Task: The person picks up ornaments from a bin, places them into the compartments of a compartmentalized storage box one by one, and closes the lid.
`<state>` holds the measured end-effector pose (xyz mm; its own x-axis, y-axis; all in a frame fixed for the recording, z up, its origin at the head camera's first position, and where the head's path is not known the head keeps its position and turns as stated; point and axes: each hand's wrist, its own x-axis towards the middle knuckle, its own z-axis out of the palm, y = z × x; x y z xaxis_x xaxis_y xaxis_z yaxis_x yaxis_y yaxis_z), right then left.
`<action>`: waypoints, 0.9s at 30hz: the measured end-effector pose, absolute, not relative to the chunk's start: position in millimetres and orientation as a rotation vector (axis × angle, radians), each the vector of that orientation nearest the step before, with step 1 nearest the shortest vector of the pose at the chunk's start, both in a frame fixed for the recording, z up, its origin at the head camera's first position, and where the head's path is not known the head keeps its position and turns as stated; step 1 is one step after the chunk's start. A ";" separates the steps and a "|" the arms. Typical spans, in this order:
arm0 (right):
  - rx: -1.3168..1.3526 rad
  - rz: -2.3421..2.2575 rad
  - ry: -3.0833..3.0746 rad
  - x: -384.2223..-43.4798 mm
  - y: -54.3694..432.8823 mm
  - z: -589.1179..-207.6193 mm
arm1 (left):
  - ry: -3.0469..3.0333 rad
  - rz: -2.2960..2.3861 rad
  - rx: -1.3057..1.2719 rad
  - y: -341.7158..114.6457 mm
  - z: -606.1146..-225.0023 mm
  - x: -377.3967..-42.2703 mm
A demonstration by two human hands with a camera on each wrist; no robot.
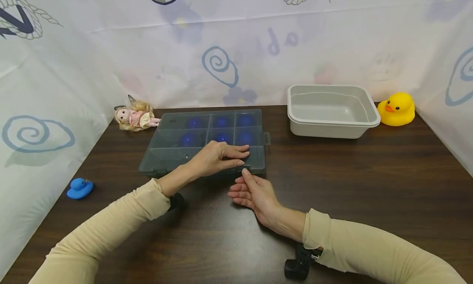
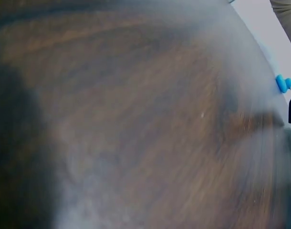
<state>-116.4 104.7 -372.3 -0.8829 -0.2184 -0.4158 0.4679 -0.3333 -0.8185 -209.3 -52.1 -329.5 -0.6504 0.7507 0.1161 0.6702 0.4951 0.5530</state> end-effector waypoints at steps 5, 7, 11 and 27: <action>0.221 -2.212 1.524 -117.3 103.2 -372.4 | 2.597 0.872 1.249 -55.4 -327.3 -208.0; 0.209 -2.213 1.527 -117.8 102.4 -372.3 | 2.599 0.874 1.255 -56.6 -327.6 -207.9; 0.219 -2.214 1.529 -117.1 100.2 -374.3 | 2.572 0.930 1.270 -62.2 -331.2 -208.2; 0.006 -2.042 1.674 -112.9 62.2 -376.4 | 2.947 1.181 0.889 -233.2 -332.2 -187.1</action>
